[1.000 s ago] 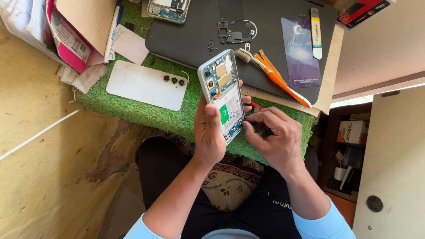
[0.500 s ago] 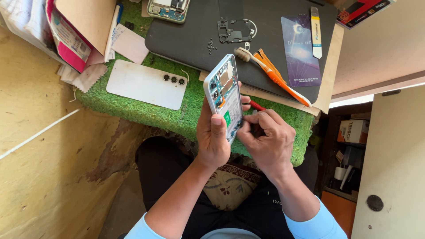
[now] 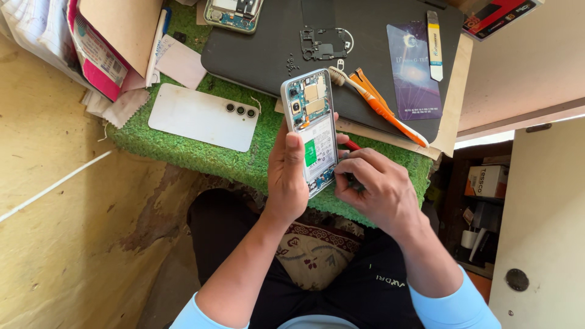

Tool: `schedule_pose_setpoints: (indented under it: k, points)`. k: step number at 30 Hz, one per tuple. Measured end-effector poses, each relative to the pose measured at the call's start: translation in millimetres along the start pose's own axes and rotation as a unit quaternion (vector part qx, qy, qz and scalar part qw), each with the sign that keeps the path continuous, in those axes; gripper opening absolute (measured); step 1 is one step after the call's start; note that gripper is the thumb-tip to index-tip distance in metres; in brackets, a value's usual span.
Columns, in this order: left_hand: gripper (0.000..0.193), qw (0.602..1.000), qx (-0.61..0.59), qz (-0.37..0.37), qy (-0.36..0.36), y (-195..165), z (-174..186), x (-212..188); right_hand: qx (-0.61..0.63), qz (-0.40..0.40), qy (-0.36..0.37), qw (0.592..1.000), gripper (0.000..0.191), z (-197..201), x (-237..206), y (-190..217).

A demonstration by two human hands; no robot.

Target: The person disassembles a smartphone on a workbench, using a screwdriver and a toothbrush to remove screws and clean internal components. They detach a small circuit board and handle it carefully, then place it on the bench.

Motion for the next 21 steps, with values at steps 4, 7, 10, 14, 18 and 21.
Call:
schedule_pose_setpoints:
  k: [4,7,10,14,18,21]
  points:
    - [0.061,1.0,-0.018,0.017,0.006,4,2,2,-0.026,0.088,0.058,0.994,0.027,-6,3,1]
    - [0.06,1.0,-0.014,0.023,0.016,5,1,3,-0.058,0.127,0.091,0.986,0.028,-12,4,2]
    - [0.059,0.999,-0.017,0.032,0.016,4,2,3,-0.08,0.168,0.1,0.978,0.032,-14,1,3]
    - [0.059,0.999,-0.02,0.033,0.017,3,1,2,-0.074,0.184,0.09,0.976,0.03,-14,-4,-2]
    - [0.059,0.999,-0.017,0.034,0.015,2,1,3,-0.05,0.189,0.081,0.977,0.029,-15,-6,-10]
    - [0.061,0.999,-0.013,0.042,0.012,1,-1,3,-0.006,0.141,0.08,0.987,0.028,-5,-7,-19]
Point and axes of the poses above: each hand's wrist, its own x-axis towards the middle knuckle, its own z-axis out of the back of the hand, y = z × x, the point moved 8 cm from there along x, towards the middle knuckle, and after that the axes turned 11 degrees about -z, right-handed, at the moved point
